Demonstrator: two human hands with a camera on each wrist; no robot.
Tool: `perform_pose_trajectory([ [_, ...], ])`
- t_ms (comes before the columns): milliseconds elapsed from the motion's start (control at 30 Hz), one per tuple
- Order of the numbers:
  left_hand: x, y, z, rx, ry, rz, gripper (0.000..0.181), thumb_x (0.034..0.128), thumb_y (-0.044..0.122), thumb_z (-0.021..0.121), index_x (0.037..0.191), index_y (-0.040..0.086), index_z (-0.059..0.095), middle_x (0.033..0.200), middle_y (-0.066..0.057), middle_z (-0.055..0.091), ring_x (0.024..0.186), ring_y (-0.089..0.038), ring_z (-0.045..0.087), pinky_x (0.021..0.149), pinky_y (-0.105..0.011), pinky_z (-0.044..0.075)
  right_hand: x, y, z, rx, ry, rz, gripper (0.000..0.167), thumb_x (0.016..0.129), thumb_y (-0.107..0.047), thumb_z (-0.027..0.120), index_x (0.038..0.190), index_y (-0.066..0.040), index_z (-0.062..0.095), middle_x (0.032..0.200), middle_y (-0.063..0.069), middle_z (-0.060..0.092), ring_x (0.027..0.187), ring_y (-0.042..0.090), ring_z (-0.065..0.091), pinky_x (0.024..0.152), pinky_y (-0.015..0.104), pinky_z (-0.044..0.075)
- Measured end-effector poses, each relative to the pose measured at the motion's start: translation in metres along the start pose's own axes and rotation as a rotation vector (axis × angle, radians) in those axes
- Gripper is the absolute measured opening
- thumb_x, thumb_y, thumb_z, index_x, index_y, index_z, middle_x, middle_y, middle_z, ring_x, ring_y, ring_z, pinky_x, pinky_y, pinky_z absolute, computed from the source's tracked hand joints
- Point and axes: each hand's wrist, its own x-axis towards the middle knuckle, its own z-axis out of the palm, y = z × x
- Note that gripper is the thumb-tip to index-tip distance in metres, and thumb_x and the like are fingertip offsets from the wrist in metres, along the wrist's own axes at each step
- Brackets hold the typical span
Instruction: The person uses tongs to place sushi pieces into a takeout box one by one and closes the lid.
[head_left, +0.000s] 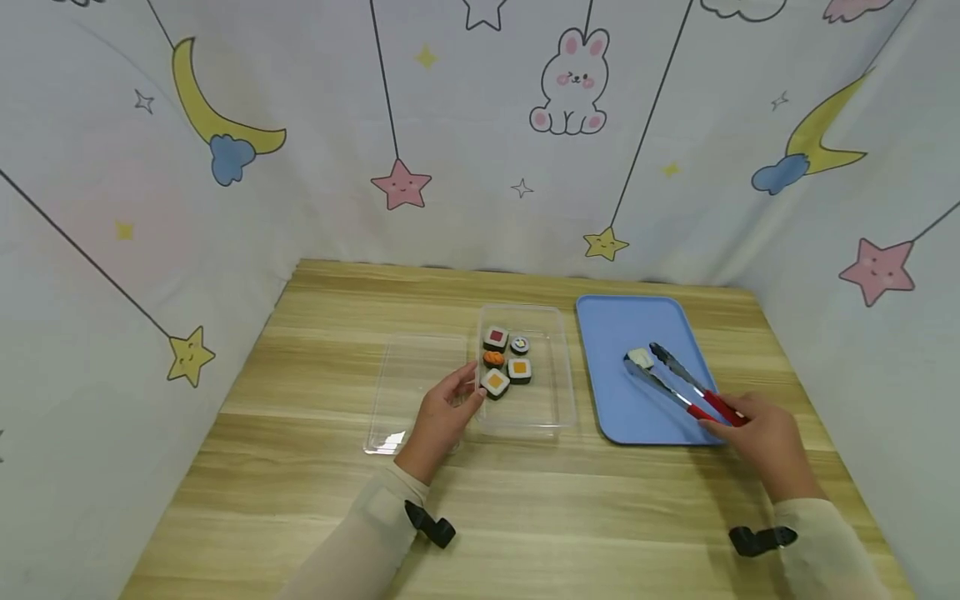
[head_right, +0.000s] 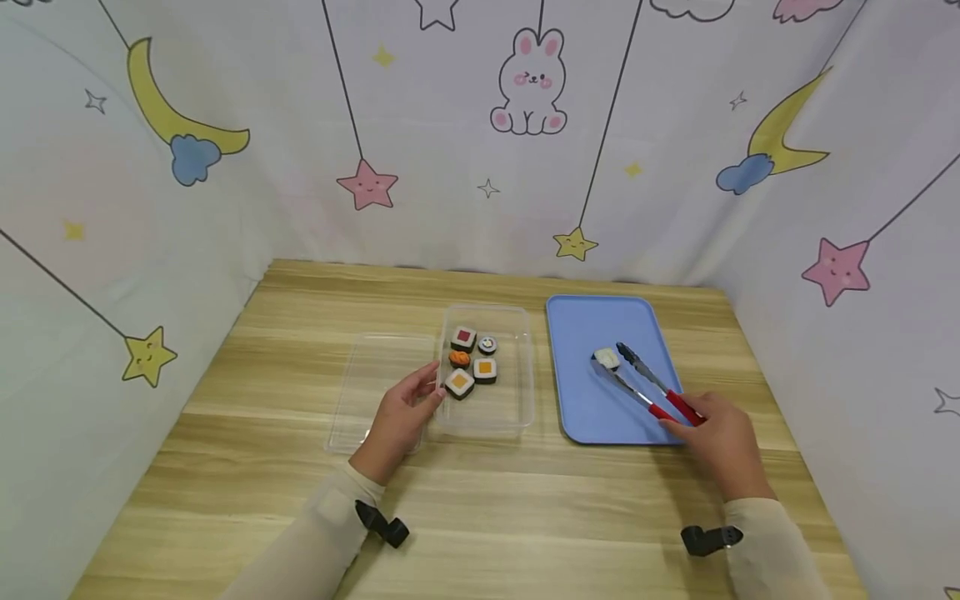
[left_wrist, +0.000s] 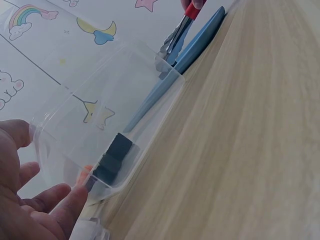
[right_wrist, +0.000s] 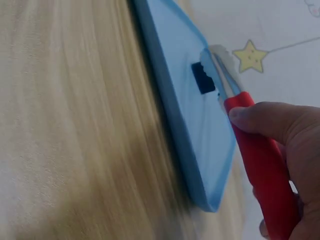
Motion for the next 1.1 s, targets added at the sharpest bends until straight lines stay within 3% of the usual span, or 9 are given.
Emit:
perform_pose_trajectory([
  [433,-0.001,0.0,-0.001,-0.004,0.0,0.001,0.052,0.0988,0.016,0.072,0.148,0.01,0.058,0.14,-0.017,0.063,0.124,-0.033,0.063,0.1,-0.046,0.051,-0.001,-0.003,0.007,-0.038,0.052,-0.053,0.049,0.08,-0.026,0.091,0.113,0.007,0.076,0.097,0.019,0.07,0.081,0.034,0.063,0.065,0.038,0.048],
  [733,0.0,-0.001,0.0,-0.005,0.001,-0.001,0.052,0.0989,0.015,0.072,0.149,0.01,0.058,0.14,-0.018,0.062,0.124,-0.033,0.063,0.101,-0.047,0.051,-0.003,-0.008,0.002,-0.002,0.059,-0.04,0.05,0.082,-0.025,0.09,0.117,0.006,0.075,0.103,0.023,0.071,0.085,0.036,0.064,0.067,0.042,0.052],
  [867,-0.002,0.001,0.001,-0.022,0.008,-0.013,0.053,0.0987,0.014,0.073,0.149,0.009,0.057,0.141,-0.019,0.062,0.125,-0.034,0.062,0.103,-0.051,0.049,-0.001,-0.018,-0.007,0.035,0.042,-0.017,0.054,0.086,-0.032,0.087,0.125,0.003,0.073,0.111,0.026,0.07,0.089,0.038,0.064,0.066,0.04,0.053],
  [1100,0.0,-0.001,0.0,-0.031,-0.005,-0.006,0.054,0.0987,0.016,0.073,0.149,0.011,0.057,0.142,-0.018,0.061,0.126,-0.033,0.061,0.104,-0.051,0.048,0.004,-0.05,-0.018,0.07,0.045,-0.12,0.055,0.086,-0.036,0.087,0.124,0.002,0.074,0.113,0.023,0.071,0.09,0.037,0.063,0.064,0.035,0.054],
])
